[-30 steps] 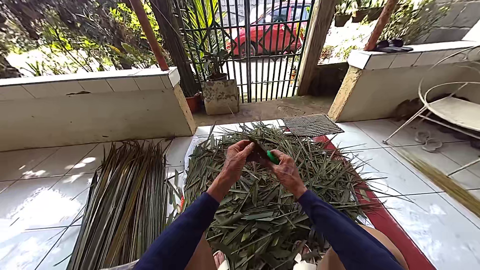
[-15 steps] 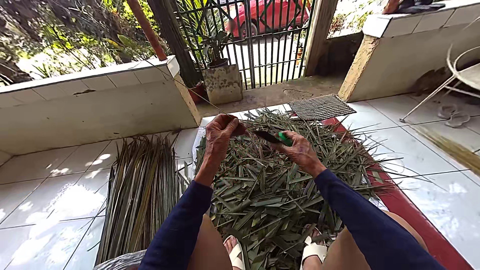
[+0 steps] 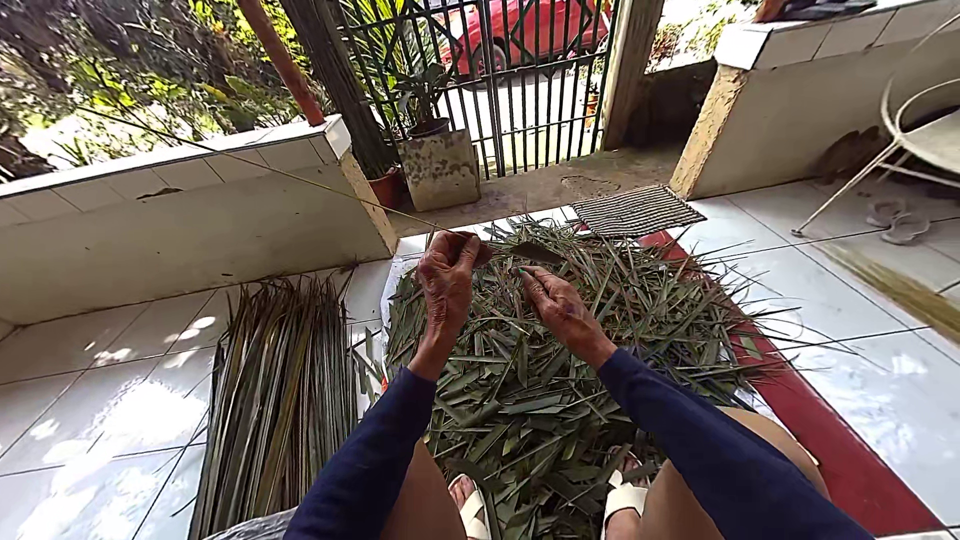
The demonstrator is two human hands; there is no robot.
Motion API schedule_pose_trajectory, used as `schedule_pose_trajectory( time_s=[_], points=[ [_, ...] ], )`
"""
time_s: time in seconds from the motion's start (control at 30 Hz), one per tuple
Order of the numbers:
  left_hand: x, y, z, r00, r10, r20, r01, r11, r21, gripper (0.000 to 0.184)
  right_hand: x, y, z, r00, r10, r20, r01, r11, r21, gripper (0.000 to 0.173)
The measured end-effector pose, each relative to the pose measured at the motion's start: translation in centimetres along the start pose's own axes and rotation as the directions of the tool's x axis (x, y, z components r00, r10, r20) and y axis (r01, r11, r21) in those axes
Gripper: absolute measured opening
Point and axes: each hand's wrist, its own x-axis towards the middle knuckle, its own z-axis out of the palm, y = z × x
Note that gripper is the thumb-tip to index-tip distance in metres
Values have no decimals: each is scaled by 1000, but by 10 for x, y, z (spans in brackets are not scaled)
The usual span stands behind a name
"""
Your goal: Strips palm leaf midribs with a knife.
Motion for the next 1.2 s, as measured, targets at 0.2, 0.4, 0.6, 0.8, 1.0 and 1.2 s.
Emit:
schedule_pose_trajectory(
  time_s=[0.2, 0.4, 0.6, 0.8, 1.0, 1.2],
  points=[
    [-1, -2, 5, 999, 35, 22, -35, 999, -9, 16, 3, -3, 0, 999, -18, -32, 16, 999, -52, 37],
    [-4, -3, 4, 997, 49, 59, -50, 999, 10, 16, 2, -6, -6, 997, -3, -83, -17, 971, -240, 40],
    [-4, -4, 4, 996, 72, 57, -74, 996, 42, 15, 5, -4, -9, 994, 33, -109, -69, 938, -340, 41],
    [-3, 5, -6, 989, 143, 49, -148, 981, 122, 13, 13, 23, -21, 977, 171, -128, -210, 886, -413, 43],
    [13, 23, -45, 971, 228, -67, -223, 972, 72, 14, 14, 71, -43, 914, 366, -174, -403, 776, -485, 43],
    [5, 16, -59, 982, 189, -16, -188, 981, 55, 16, -1, 18, -37, 987, 52, -154, -91, 963, -255, 42]
  ],
)
